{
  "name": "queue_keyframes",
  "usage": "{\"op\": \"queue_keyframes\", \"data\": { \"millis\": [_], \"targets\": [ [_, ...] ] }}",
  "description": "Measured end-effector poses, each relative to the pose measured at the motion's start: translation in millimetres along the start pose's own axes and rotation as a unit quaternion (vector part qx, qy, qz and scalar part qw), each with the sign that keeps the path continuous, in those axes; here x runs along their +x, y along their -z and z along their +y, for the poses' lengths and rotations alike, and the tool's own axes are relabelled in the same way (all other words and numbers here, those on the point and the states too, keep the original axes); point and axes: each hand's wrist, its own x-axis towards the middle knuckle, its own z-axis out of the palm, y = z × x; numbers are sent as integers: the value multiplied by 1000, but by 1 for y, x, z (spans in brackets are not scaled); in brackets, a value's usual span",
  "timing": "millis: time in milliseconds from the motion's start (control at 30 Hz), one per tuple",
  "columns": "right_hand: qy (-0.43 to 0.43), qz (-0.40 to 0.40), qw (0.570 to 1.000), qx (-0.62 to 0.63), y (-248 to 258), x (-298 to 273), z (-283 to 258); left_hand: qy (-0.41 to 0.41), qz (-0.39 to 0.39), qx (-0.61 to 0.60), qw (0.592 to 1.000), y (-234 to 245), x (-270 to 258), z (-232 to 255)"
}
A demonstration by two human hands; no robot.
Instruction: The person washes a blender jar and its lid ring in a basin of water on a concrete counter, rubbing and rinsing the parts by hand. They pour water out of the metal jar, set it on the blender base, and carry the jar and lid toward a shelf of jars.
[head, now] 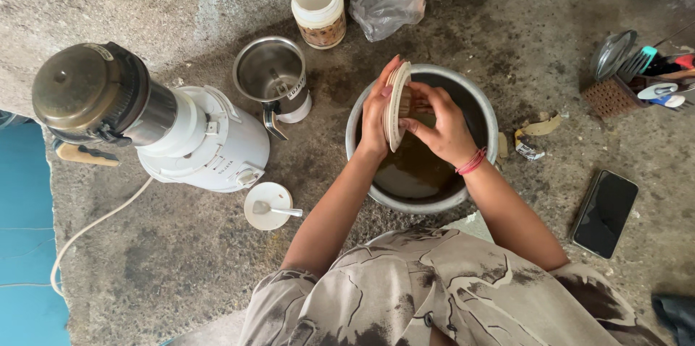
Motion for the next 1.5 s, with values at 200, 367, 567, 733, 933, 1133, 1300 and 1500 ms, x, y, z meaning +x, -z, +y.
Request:
{"op": "queue_keyframes", "data": {
  "millis": [200,367,567,733,933,1133,1300,1500],
  "targets": [
    [-55,-19,998,34,0,1,12,-53,-7,60,997,3,0,-5],
    [-93,-19,987,132,-1,-1,20,-78,7,106,991,4,0,-10],
    [-81,-20,964,251,7,0,4,-142,66,219,963,-9,-4,-17],
    [30,-110,993,32,18,13,-20,-174,149,391,892,-7,-5,-15],
    [85,-3,990,-116,27,18,-44,-124,159,177,963,5,6,-27],
    [275,118,927,-226,26,13,-56,24,174,71,982,32,16,-49],
    [220,-39,948,-225,9,20,-60,33,153,30,987,42,11,-70],
    [179,26,927,-330,42,28,-51,-12,114,120,986,24,11,-50]
  ]
}}
